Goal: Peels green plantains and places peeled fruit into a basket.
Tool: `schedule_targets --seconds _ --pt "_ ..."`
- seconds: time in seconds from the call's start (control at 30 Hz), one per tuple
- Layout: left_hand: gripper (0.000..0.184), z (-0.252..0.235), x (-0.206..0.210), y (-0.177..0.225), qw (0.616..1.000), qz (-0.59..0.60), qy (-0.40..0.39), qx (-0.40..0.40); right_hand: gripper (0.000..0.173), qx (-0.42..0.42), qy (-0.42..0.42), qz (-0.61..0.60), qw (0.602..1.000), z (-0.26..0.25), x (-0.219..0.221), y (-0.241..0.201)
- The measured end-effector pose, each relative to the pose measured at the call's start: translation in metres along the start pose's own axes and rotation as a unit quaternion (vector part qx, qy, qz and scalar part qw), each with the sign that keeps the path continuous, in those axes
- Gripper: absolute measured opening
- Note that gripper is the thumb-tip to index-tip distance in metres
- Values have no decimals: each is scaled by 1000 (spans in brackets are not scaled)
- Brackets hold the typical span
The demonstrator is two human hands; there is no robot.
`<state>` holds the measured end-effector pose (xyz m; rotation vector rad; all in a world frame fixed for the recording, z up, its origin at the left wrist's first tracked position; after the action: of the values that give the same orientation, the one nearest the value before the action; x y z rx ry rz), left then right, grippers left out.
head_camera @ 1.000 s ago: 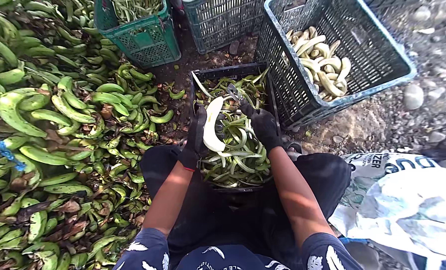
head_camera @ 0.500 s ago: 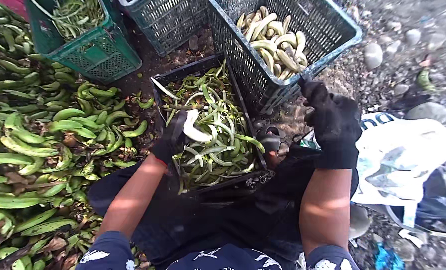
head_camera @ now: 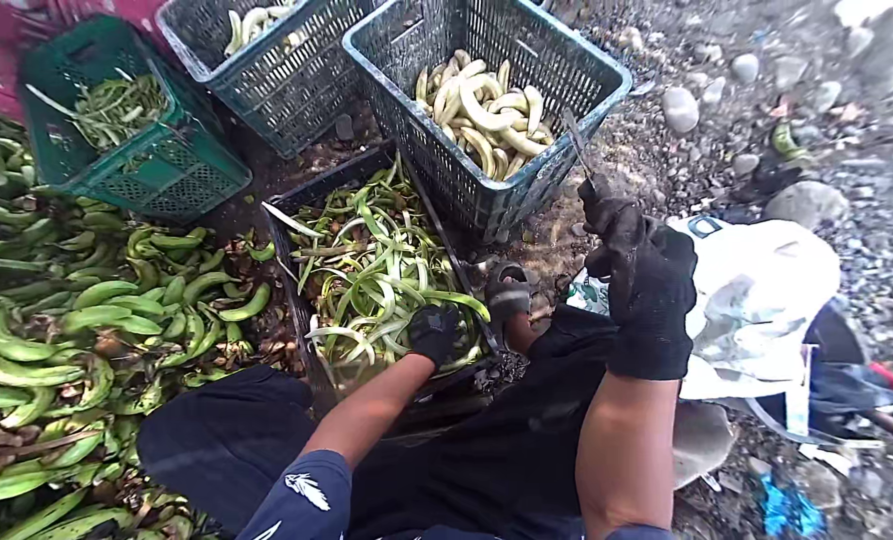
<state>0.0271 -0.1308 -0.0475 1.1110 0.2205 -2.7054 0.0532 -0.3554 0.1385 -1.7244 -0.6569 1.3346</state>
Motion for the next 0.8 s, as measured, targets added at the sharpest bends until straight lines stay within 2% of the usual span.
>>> schedule_targets --seconds 0.1,0.23,0.3,0.4,0.47,0.53,0.6,0.67,0.73,0.8 --pt "67 -2 -9 -3 999 20 -2 -39 43 -3 -5 -10 1000 1 4 -2" --pt "83 2 -35 -28 998 8 60 -18 49 -21 -14 -17 1000 -2 9 -3" --pt "78 9 -48 -51 993 29 114 5 54 -23 -34 -12 999 -4 11 -4" --pt "69 16 -62 -99 980 127 155 14 59 -81 -60 30 994 -3 21 -7" --pt "60 15 -60 -133 958 247 144 0 58 -95 -73 49 992 -4 27 -14" --pt "54 7 -40 -163 931 346 118 11 58 -70 -89 28 993 -5 35 -19" --pt "52 0 -12 -184 930 361 55 35 61 -61 -99 15 993 -7 43 -18" --pt "47 2 -3 -186 949 314 26 3 58 -75 -112 14 991 -6 49 -19" --pt "54 7 -7 -182 949 297 105 -30 55 -92 -120 15 988 -5 54 -20" --pt "70 -1 -17 -175 928 310 198 -55 49 -108 -145 -15 983 -2 58 -25"
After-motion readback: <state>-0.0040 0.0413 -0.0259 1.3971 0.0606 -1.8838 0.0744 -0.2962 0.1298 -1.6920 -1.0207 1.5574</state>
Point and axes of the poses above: each hand's wrist, its own z-axis away from the middle knuckle, its own x-axis out of the palm, y = z × x, the point moved 2 cm from there along -z, towards the middle knuckle, and after that the axes turned 11 degrees about -x, right-handed, at the moved point
